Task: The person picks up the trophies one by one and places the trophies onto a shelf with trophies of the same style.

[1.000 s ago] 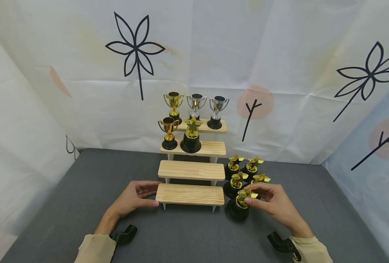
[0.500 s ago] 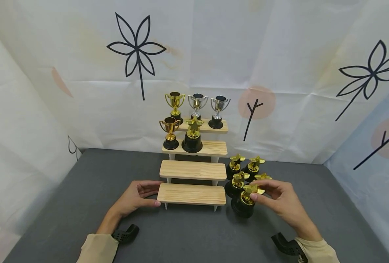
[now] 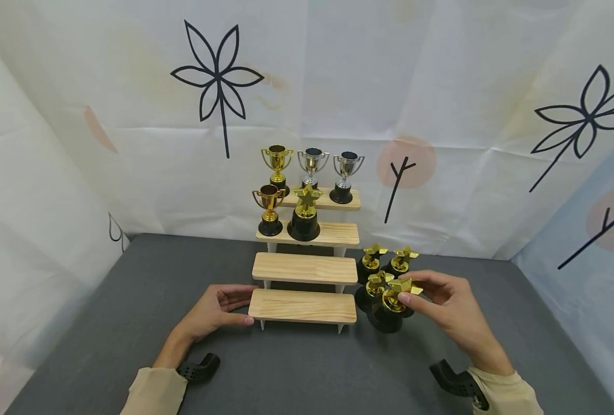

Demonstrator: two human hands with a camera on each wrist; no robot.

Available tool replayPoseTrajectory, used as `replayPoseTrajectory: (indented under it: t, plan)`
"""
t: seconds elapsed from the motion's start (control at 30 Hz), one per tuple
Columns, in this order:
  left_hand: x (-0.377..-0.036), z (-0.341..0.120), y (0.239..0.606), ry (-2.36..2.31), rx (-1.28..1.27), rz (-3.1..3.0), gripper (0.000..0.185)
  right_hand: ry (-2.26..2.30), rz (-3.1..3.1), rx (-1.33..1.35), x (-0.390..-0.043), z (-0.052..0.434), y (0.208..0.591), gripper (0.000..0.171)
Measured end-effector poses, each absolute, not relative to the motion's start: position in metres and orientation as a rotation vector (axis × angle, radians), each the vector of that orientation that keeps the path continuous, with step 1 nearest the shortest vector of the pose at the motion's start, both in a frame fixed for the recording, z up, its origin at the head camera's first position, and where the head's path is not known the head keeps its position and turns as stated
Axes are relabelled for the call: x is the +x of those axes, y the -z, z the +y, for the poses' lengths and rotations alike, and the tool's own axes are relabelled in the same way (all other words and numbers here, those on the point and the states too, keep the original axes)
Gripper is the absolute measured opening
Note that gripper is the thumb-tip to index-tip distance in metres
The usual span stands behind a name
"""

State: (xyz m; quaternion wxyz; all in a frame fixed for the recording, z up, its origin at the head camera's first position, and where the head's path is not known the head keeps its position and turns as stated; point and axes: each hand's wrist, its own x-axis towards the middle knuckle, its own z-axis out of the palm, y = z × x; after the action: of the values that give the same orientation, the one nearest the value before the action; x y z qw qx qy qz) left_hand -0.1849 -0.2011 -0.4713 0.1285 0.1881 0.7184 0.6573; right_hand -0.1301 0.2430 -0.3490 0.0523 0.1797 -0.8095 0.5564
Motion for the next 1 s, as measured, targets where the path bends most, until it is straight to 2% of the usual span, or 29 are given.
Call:
replayPoseTrajectory:
  t: [0.43, 1.0]
  plan:
    - [-0.184, -0.203, 0.47, -1.915, 0.56, 2.084, 0.073, -1.695, -2.468, 0.645, -0.153, 0.222, 0.311, 0.026]
    - [-0.185, -0.202, 0.472, -1.928, 0.596, 2.055, 0.072, -1.686, -2.493, 0.635, -0.196, 0.207, 0.291, 0.03]
